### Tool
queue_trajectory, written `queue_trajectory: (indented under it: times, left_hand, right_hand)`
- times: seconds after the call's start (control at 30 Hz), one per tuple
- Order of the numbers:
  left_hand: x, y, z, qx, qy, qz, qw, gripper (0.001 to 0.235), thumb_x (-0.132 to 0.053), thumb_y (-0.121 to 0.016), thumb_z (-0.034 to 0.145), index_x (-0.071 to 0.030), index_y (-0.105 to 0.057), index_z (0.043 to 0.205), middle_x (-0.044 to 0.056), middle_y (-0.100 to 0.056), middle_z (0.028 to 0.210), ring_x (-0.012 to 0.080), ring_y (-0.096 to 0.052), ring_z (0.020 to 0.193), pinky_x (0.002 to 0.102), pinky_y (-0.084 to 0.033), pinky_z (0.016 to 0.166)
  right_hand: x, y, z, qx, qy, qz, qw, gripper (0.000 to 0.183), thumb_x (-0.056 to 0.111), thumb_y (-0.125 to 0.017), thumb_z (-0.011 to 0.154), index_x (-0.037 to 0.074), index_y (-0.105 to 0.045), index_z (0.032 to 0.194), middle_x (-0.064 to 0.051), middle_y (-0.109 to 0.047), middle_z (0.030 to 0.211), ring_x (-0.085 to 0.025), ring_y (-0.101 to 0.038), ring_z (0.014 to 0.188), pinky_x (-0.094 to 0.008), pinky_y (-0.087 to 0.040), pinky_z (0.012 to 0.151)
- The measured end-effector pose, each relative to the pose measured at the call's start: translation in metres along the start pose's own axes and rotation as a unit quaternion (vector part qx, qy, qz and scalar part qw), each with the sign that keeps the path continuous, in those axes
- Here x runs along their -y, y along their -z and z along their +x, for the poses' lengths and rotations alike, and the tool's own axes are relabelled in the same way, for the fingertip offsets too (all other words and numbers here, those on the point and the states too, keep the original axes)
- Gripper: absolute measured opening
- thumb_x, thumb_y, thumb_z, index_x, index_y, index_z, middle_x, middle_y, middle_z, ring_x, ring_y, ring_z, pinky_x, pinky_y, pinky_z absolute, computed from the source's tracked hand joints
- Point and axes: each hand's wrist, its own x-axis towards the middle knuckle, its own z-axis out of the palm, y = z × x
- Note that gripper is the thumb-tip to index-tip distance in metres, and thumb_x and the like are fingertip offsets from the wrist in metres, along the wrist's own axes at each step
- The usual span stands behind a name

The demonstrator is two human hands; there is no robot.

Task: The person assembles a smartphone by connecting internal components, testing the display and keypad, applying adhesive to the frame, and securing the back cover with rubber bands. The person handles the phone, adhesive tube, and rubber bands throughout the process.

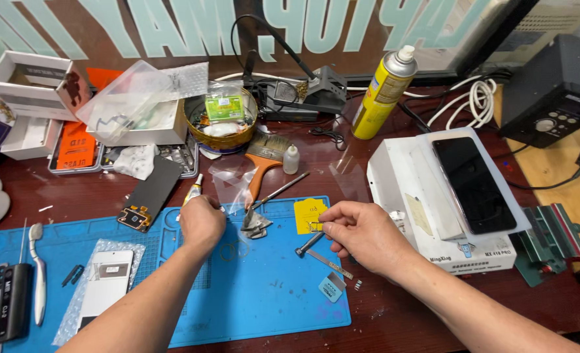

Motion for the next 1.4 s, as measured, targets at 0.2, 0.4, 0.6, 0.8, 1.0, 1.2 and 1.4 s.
queue_trajectory:
  times: [0.2, 0.4, 0.6, 0.8, 1.0, 1.2, 1.4]
  left_hand:
    - [0.003, -0.005, 0.008, 0.032, -0.013, 0.027, 0.999, 0.016, -0.006, -0.070, 0.080, -0.006, -0.080, 0.092, 0.024, -0.075, 0.096, 0.0402, -0.072, 0.096, 0.048, -0.057, 0.090]
    - [0.008, -0.005, 0.016, 0.055, -0.026, 0.046, 0.997, 0.018, -0.010, -0.072, 0.079, -0.005, -0.077, 0.096, 0.025, -0.073, 0.101, 0.0414, -0.070, 0.100, 0.049, -0.056, 0.092]
    - [-0.003, 0.002, 0.010, 0.061, -0.019, 0.057, 0.996, 0.021, -0.015, -0.075, 0.080, -0.003, -0.076, 0.097, 0.023, -0.074, 0.102, 0.0397, -0.071, 0.100, 0.048, -0.056, 0.092]
    - [-0.049, 0.047, -0.027, 0.101, 0.248, -0.299, 0.916, 0.028, 0.003, -0.064, 0.089, 0.001, -0.065, 0.117, 0.022, -0.073, 0.101, 0.0342, -0.074, 0.088, 0.045, -0.062, 0.079]
    - [-0.164, 0.097, -0.097, 0.291, 0.221, -0.633, 0.682, 0.019, 0.001, -0.063, 0.090, 0.002, -0.062, 0.109, 0.016, -0.070, 0.102, 0.0270, -0.074, 0.092, 0.035, -0.064, 0.085]
    - [-0.260, 0.131, -0.141, 0.370, 0.092, -0.641, 0.666, 0.015, -0.009, -0.070, 0.092, -0.003, -0.066, 0.105, 0.008, -0.070, 0.091, 0.0174, -0.068, 0.079, 0.034, -0.059, 0.073]
    - [-0.301, 0.117, -0.160, 0.344, 0.026, -0.620, 0.705, 0.018, -0.006, -0.073, 0.087, -0.001, -0.068, 0.104, 0.006, -0.071, 0.087, 0.0168, -0.067, 0.074, 0.031, -0.057, 0.069]
  right_hand:
    - [-0.007, 0.014, -0.012, -0.010, -0.002, -0.004, 1.000, 0.023, 0.016, -0.065, 0.094, 0.004, -0.075, 0.110, -0.003, -0.074, 0.079, -0.010, -0.070, 0.068, -0.026, -0.062, 0.063]
    - [-0.004, 0.016, -0.016, -0.009, -0.005, 0.001, 1.000, 0.024, 0.016, -0.065, 0.094, 0.004, -0.075, 0.112, -0.003, -0.074, 0.078, -0.009, -0.069, 0.068, -0.026, -0.060, 0.062]
    - [0.001, 0.021, -0.020, -0.004, -0.005, -0.004, 1.000, 0.024, 0.016, -0.066, 0.093, 0.005, -0.075, 0.112, -0.003, -0.072, 0.076, -0.009, -0.067, 0.067, -0.025, -0.059, 0.061]
    - [0.025, 0.047, -0.034, -0.046, 0.012, 0.105, 0.993, 0.019, 0.014, -0.063, 0.093, 0.002, -0.068, 0.106, -0.007, -0.071, 0.077, -0.014, -0.069, 0.065, -0.029, -0.058, 0.058]
    - [0.071, 0.076, -0.057, -0.103, 0.087, 0.192, 0.972, 0.017, 0.011, -0.064, 0.091, -0.001, -0.066, 0.103, -0.013, -0.074, 0.079, -0.018, -0.071, 0.065, -0.030, -0.057, 0.056]
    - [0.096, 0.104, -0.084, -0.144, 0.143, 0.186, 0.961, 0.016, 0.011, -0.065, 0.090, -0.002, -0.066, 0.100, -0.013, -0.075, 0.077, -0.017, -0.072, 0.062, -0.029, -0.057, 0.053]
    - [0.089, 0.137, -0.102, -0.152, 0.134, 0.182, 0.962, 0.015, 0.010, -0.065, 0.089, -0.003, -0.068, 0.096, -0.012, -0.075, 0.074, -0.016, -0.071, 0.061, -0.029, -0.058, 0.053]
